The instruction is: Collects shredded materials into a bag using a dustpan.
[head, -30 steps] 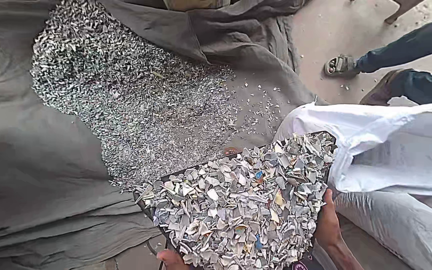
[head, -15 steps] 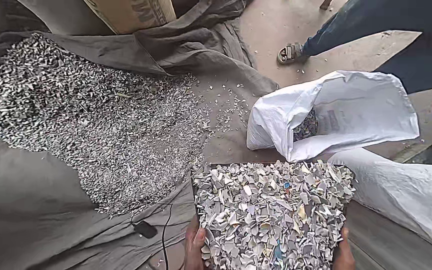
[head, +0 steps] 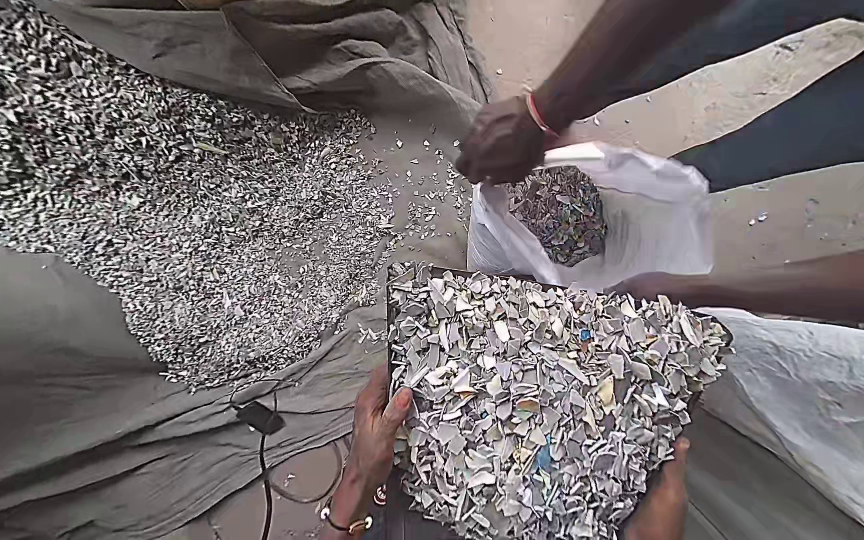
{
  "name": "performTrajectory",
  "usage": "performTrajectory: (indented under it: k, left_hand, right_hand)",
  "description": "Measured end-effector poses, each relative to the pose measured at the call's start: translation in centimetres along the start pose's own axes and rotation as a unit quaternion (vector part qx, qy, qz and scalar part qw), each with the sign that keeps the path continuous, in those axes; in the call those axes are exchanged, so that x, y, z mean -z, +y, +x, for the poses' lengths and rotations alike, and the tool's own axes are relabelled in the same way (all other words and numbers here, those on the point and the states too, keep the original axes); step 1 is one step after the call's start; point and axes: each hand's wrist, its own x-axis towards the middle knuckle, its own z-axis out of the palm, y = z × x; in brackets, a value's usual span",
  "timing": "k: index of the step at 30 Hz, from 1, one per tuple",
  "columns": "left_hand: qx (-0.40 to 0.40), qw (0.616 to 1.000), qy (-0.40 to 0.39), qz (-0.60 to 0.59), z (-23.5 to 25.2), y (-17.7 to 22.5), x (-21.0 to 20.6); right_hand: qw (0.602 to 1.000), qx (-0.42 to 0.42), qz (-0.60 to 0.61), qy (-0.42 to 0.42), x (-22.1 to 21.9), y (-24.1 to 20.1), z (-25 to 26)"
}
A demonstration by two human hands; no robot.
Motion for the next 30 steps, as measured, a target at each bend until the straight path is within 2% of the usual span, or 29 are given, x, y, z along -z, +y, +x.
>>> performTrajectory:
  k: [2,7,12,15,21,23,27,30]
  left_hand:
    - [0.008,1.0,0.004,0.024,-0.2,0.8,-1.2]
    - [0.02,0.992,-0.006,0.124,-0.4,2.0,-3.0]
    - [0.036,0.997,0.042,0.058,0.3,0.7,-6.6]
    - [0.019,0.997,0.077,0.026,0.8,1.1,-8.6]
    - [0.046,0.992,0.098,-0.059,0.9,1.3,-10.3]
    - [0.027,0.991,0.114,-0.06,1.3,1.7,-10.7]
    - [-0.068,0.989,0.112,-0.072,3.1,2.4,-10.8]
    - [-0.136,0.982,0.06,-0.117,4.9,1.4,-10.1]
  right_hand:
    - [0.998,0.05,-0.026,0.008,2.1,1.6,1.5]
    - [0.999,0.027,-0.042,-0.009,3.6,-0.3,3.4]
    - [0.998,0.001,-0.065,-0.004,4.9,-2.0,6.1]
    - [0.997,0.01,-0.069,-0.02,5.7,-2.2,8.1]
    - [0.992,0.037,-0.112,-0.04,6.2,-4.0,10.7]
    - [0.992,0.031,-0.109,-0.048,5.9,-4.3,11.4]
    - [0.994,-0.009,-0.087,-0.06,5.1,-4.1,12.0]
    - [0.997,-0.013,-0.037,-0.074,4.6,-3.2,12.3]
